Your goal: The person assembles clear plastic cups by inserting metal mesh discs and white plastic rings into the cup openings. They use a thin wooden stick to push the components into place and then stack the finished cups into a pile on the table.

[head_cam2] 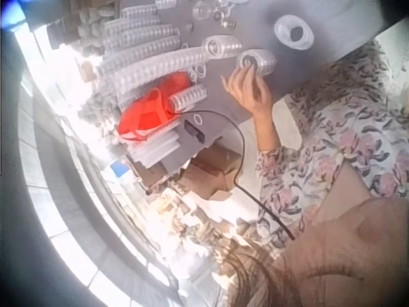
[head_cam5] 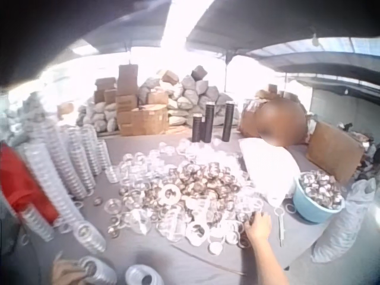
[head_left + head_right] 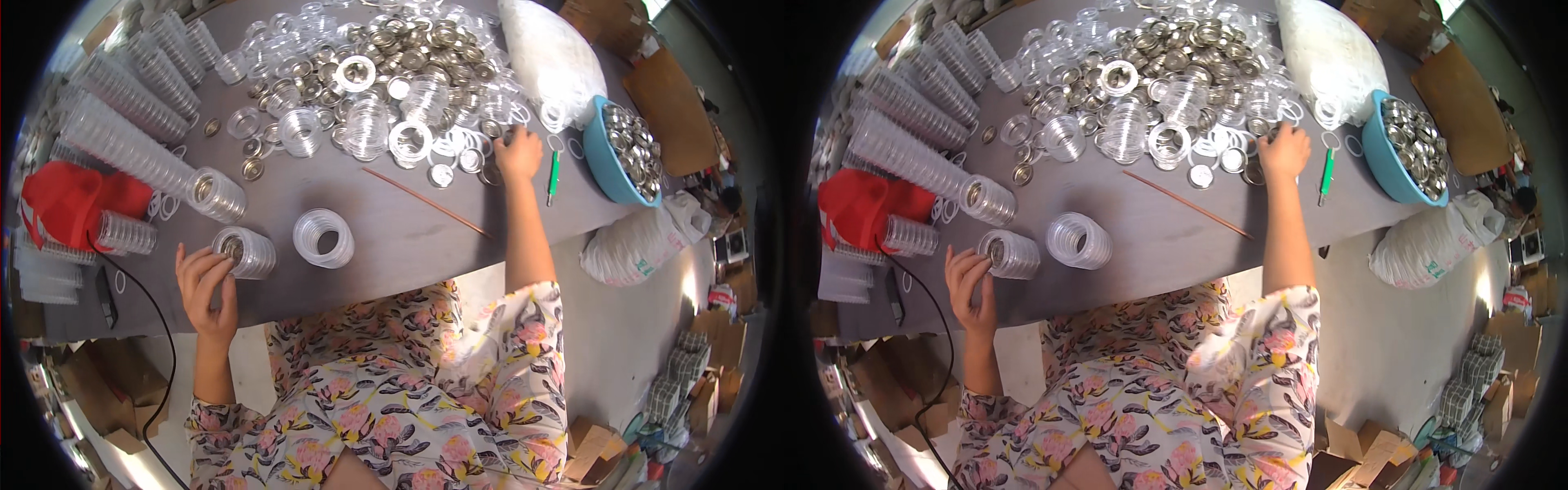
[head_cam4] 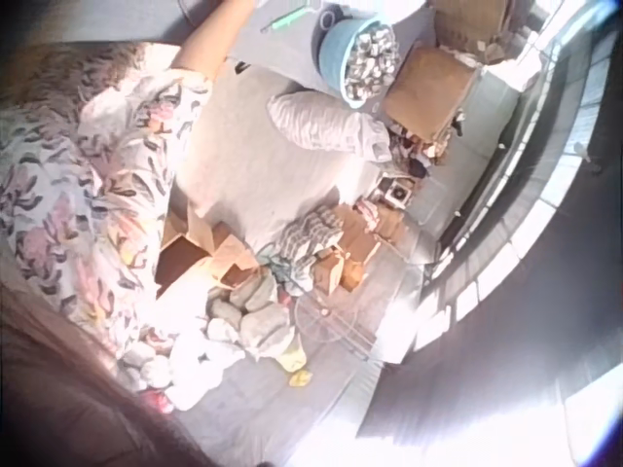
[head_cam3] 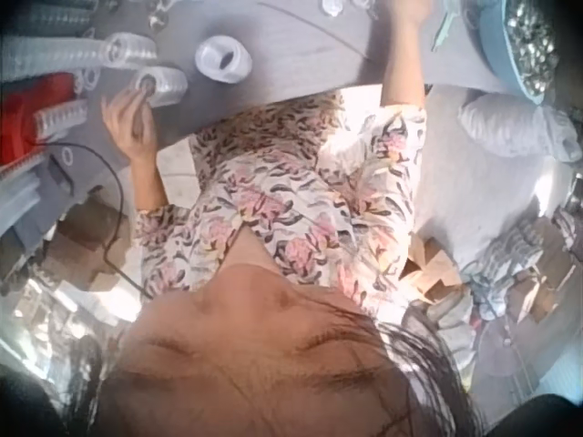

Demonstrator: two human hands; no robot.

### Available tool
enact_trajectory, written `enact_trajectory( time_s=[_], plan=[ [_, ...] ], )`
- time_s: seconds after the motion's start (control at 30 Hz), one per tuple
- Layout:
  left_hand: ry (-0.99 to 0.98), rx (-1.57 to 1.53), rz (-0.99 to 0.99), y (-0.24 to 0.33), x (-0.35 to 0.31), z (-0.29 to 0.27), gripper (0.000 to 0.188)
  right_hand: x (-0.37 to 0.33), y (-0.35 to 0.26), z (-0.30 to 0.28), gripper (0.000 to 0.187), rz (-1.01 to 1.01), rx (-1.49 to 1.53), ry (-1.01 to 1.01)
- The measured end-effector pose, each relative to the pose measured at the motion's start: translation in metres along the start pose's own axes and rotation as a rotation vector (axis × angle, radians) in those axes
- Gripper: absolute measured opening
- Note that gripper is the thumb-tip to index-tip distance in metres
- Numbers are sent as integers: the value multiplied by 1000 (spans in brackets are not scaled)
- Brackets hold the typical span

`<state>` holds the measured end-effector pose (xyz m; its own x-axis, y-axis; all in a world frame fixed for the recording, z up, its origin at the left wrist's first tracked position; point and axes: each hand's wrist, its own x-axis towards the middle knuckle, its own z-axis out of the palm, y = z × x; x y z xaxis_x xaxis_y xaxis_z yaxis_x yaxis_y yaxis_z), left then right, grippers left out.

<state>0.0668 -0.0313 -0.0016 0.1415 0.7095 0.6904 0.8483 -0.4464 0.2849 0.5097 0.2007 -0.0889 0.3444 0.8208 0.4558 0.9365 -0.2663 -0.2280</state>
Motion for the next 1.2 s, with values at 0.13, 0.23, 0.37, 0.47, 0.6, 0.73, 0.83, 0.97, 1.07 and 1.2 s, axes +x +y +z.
enact_trajectory(
  time_s=[0.13, 0.23, 0.37, 0.47, 0.6, 0.73, 0.83, 0.97, 1.07, 1.2],
  plan=[
    [-3, -149, 66, 12, 4, 5, 30, -49, -58, -64, 32, -121, 890, 159],
    [-127, -314, 4, 48, 26, 23, 35, -130, -127, -132, 38, -87, 1578, -539],
    [-172, -347, 73, 59, 36, 50, 32, -182, -161, -135, 39, -152, 1847, -811],
    [-205, -285, 66, 53, 36, 53, 25, -182, -161, -131, 40, -286, 1596, -606],
    [-349, -72, 88, 49, 37, 51, 21, -186, -150, -116, 49, -464, 1234, -320],
    [-471, -53, 121, 51, 42, 48, 19, -206, -145, -89, 67, -316, 1472, -683],
    [-485, -45, 134, 50, 40, 49, 18, -215, -151, -72, 79, -366, 1435, -708],
    [-581, -12, 176, 47, 44, 49, 16, -215, -164, -68, 84, -338, 1343, -689],
    [-601, -84, 149, 42, 48, 49, 15, -213, -167, -59, 83, -350, 1370, -630],
    [-405, -238, -12, 33, 37, 54, 15, -215, -172, -57, 80, -488, 1307, -467]
  ],
)
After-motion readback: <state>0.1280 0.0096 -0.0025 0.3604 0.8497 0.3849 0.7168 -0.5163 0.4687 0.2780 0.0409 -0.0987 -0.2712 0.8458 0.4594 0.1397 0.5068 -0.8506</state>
